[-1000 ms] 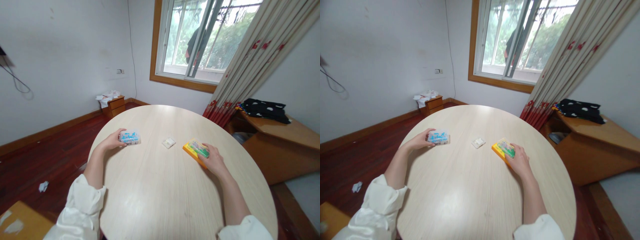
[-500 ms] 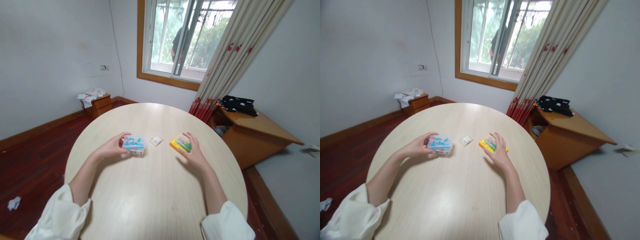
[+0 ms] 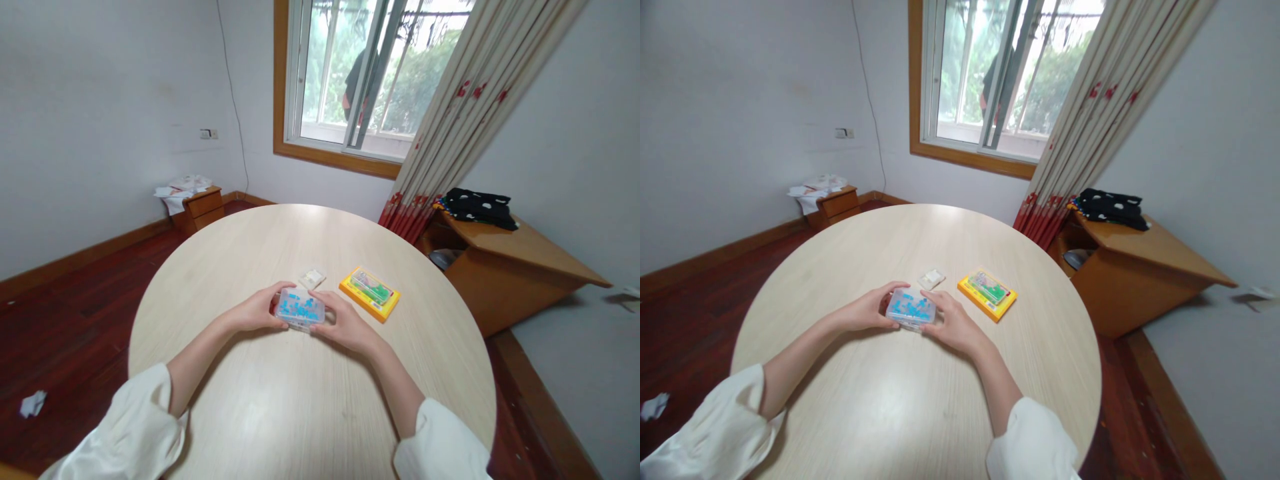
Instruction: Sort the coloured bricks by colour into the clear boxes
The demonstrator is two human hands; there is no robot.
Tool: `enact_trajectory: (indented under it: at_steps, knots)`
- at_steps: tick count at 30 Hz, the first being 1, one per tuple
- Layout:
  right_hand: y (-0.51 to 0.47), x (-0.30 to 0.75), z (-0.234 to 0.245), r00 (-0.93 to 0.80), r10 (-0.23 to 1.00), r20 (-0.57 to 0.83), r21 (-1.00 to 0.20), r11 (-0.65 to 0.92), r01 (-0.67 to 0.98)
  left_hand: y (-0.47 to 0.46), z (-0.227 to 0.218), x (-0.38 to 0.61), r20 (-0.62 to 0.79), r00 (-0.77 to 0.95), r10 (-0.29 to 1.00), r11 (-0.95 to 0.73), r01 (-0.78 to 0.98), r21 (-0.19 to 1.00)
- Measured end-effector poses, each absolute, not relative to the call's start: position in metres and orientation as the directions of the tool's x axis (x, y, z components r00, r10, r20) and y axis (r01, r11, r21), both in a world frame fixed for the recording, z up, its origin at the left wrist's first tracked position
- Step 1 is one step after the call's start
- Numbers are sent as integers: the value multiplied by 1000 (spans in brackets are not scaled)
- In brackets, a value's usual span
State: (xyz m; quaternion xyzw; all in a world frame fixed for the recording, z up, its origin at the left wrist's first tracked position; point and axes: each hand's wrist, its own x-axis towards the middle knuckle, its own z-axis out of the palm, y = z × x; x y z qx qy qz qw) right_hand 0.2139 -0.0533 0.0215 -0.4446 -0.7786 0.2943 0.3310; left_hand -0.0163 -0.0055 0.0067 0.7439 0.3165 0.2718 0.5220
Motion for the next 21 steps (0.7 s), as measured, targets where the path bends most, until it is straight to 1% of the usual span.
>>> enact_trajectory:
  at_steps: [10, 15, 18, 21]
  knots:
    - [-56, 215, 17, -407, 873, 270, -719, 464, 517, -4, 5, -18, 44, 651, 758, -220, 191, 957]
    - [-58, 212, 19, -409, 863, 295, -687, 489, 537, -5, 2, -16, 73, 636, 768, -203, 134, 970]
    - [-57, 212, 21, -392, 858, 332, -662, 508, 552, -4, 4, -14, 98, 604, 791, -198, 101, 975]
    - [-54, 223, 28, -313, 855, 414, -616, 516, 595, -3, 9, -14, 122, 519, 846, -203, 102, 974]
